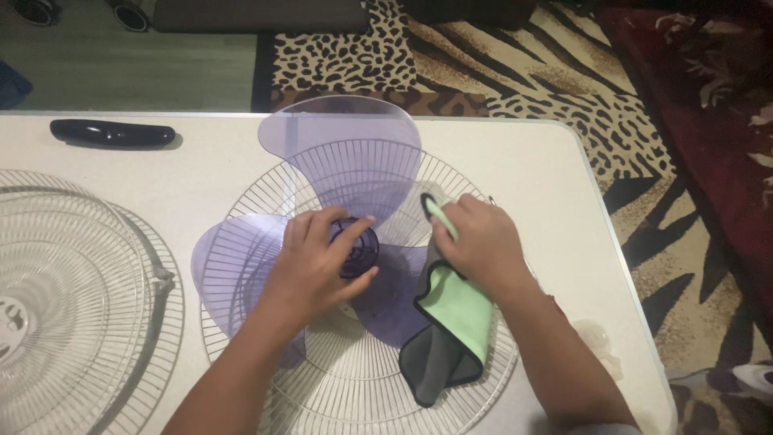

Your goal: The person wipes the blades and central hub of a purple fan blade assembly with a two-sided cloth. The fan blade is placed on a white table next to a fan cage. The person rotates the blade to clean different sections.

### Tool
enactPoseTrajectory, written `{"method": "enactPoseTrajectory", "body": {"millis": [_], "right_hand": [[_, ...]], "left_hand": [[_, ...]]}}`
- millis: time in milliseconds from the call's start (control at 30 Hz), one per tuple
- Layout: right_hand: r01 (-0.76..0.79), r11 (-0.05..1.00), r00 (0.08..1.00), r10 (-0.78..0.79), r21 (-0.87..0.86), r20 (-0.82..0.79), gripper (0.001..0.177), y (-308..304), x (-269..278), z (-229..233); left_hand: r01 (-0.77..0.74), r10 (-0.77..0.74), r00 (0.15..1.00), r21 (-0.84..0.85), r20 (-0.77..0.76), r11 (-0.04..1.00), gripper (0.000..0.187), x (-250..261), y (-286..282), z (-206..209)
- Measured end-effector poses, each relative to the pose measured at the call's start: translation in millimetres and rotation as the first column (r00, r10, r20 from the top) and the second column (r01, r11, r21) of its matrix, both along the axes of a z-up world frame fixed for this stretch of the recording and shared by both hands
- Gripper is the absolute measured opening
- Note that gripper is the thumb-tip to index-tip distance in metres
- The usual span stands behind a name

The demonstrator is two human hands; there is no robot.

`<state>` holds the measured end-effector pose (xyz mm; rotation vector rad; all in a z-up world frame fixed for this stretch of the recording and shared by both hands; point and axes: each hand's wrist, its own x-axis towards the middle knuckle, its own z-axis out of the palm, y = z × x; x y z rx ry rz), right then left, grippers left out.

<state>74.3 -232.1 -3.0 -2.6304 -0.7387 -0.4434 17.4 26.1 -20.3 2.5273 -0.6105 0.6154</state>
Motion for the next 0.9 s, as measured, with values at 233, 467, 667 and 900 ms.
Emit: {"method": "enactPoseTrajectory", "body": {"millis": [233,467,667,900], "right_hand": [[-0.415,0.909,0.91,0.415,-0.044,-0.008,0.042,8,-11,-5],[-0.431,0.902,0.902,0.431,-0.026,0.012,0.048,8,-12,-5],[-0.199,0.98,0.98,0.199,-0.017,-0.013,0.039,13,-13,-6],[0.002,0.992,0.998,-0.01,0.128,0.061,0.034,14,-4,-26]], "left_hand": [[0.049,-0.049,0.998,-0.015,0.036,0.999,0.068,-2,-3,-1],[0.042,-0.042,0.999,-0.032,-0.001,0.999,0.067,-3,-3,4],[-0.001,0.001,1.0,0.006,0.028,1.0,0.064,-3,3,11],[0.006,-0.011,0.997,0.061,0.08,0.998,0.069,-4,20,19]]}}
